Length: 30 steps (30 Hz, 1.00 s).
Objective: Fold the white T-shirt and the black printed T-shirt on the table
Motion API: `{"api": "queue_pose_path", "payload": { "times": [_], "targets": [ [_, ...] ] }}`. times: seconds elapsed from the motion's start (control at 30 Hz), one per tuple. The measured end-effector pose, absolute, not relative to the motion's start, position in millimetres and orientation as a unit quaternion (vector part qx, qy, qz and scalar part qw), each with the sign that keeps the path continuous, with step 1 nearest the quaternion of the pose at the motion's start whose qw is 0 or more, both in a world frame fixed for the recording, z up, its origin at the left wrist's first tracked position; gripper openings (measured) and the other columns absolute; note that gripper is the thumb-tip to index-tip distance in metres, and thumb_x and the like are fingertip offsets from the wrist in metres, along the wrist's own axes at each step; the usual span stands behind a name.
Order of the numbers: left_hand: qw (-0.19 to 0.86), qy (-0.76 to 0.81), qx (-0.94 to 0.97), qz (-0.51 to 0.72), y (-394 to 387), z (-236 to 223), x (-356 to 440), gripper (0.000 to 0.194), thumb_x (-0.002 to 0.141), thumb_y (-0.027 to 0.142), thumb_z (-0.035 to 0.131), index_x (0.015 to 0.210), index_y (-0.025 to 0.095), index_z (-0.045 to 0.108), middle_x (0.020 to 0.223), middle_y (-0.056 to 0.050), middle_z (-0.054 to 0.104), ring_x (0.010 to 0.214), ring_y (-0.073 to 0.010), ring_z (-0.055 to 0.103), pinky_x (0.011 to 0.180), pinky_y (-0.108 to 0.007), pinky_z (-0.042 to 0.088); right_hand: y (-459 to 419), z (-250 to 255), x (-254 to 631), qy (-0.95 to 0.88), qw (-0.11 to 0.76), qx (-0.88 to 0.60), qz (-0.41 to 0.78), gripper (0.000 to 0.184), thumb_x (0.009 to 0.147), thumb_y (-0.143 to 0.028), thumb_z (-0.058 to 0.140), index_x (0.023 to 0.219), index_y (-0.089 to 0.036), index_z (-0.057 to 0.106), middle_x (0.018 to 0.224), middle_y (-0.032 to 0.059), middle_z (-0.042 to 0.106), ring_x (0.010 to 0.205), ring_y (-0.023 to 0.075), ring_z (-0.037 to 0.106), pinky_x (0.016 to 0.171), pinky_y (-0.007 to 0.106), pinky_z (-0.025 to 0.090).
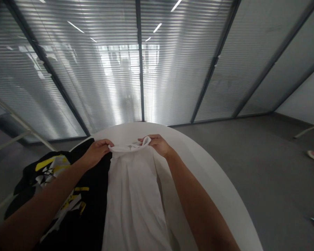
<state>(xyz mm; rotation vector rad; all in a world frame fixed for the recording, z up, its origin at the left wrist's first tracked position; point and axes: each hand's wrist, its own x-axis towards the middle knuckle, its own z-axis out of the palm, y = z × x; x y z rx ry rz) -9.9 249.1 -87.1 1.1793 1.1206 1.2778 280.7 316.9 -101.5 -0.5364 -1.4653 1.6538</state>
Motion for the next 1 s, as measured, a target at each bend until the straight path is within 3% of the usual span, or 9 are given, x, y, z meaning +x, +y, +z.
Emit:
{"api": "queue_pose_path", "payload": {
  "times": [0.2,0.4,0.5,0.67,0.77,0.9,1.0],
  "targets": [
    [0.574,0.353,0.377,0.635,246.9,-89.1,-4.8,0.009,0.057,0.011,0.068,0.063,0.016,0.062,0.066,0.0,0.06,0.061,-0.0129,0.056,0.058,-0.026,0.048,296.9,-117.8,275.2,-0.517,0.495,-0.177,0.676,0.027,0.058,-0.012,0.062,0.076,-0.021,0.08,0.085,0.0033,0.076,0.116,0.0315,0.061,0.11,0.047,0.036],
    [0.5,0.33,0.408,0.689,260.7,-105.2,-11.2,0.011,0.052,0.01,0.052,0.052,0.016,0.061,0.054,-0.002,0.057,0.058,-0.0121,0.054,0.058,-0.023,0.044,299.2,-123.3,254.4,-0.446,0.569,-0.183,0.666,0.013,0.057,-0.013,0.065,0.06,-0.022,0.073,0.073,0.0017,0.072,0.108,0.0296,0.065,0.109,0.046,0.038],
    [0.483,0.366,0.402,0.687,264.7,-118.3,-16.8,0.013,0.052,0.011,0.051,0.053,0.016,0.062,0.05,-0.001,0.054,0.053,-0.0122,0.053,0.053,-0.022,0.042,302.6,-126.9,247.7,-0.417,0.581,-0.246,0.654,0.006,0.06,-0.02,0.068,0.062,-0.022,0.073,0.084,0.0043,0.075,0.109,0.0293,0.065,0.103,0.045,0.042],
    [0.5,0.39,0.363,0.682,268.7,-124.1,-24.7,0.013,0.052,0.014,0.052,0.056,0.016,0.064,0.047,0.002,0.048,0.045,-0.0096,0.044,0.045,-0.022,0.037,304.6,-131.1,255.1,-0.452,0.527,-0.264,0.67,0.009,0.059,-0.022,0.068,0.064,-0.021,0.075,0.094,0.0069,0.077,0.108,0.0299,0.065,0.095,0.043,0.046],
    [0.518,0.417,0.338,0.666,266.3,-118.0,-27.6,0.009,0.055,0.016,0.058,0.063,0.016,0.063,0.06,0.001,0.054,0.056,-0.0112,0.053,0.051,-0.022,0.044,305.9,-126.9,263.4,-0.522,0.461,-0.278,0.662,0.014,0.061,-0.024,0.069,0.071,-0.021,0.079,0.1,0.0078,0.077,0.102,0.0289,0.066,0.094,0.042,0.046],
    [0.515,0.483,0.345,0.618,254.7,-107.7,-29.5,0.029,0.053,0.012,0.067,0.082,0.017,0.066,0.083,-0.001,0.06,0.075,-0.0151,0.059,0.059,-0.027,0.052,304.8,-116.1,263.1,-0.584,0.448,-0.34,0.585,0.024,0.069,-0.035,0.07,0.087,-0.024,0.08,0.105,0.0058,0.075,0.108,0.0271,0.063,0.099,0.041,0.041],
    [0.535,0.487,0.37,0.582,244.7,-102.1,-27.3,0.041,0.049,0.009,0.069,0.089,0.018,0.066,0.089,-0.002,0.059,0.08,-0.0171,0.059,0.061,-0.031,0.055,299.0,-107.5,254.9,-0.579,0.429,-0.406,0.562,0.032,0.074,-0.043,0.069,0.1,-0.026,0.078,0.11,0.0043,0.073,0.106,0.025,0.062,0.092,0.041,0.045]
  ]
}}
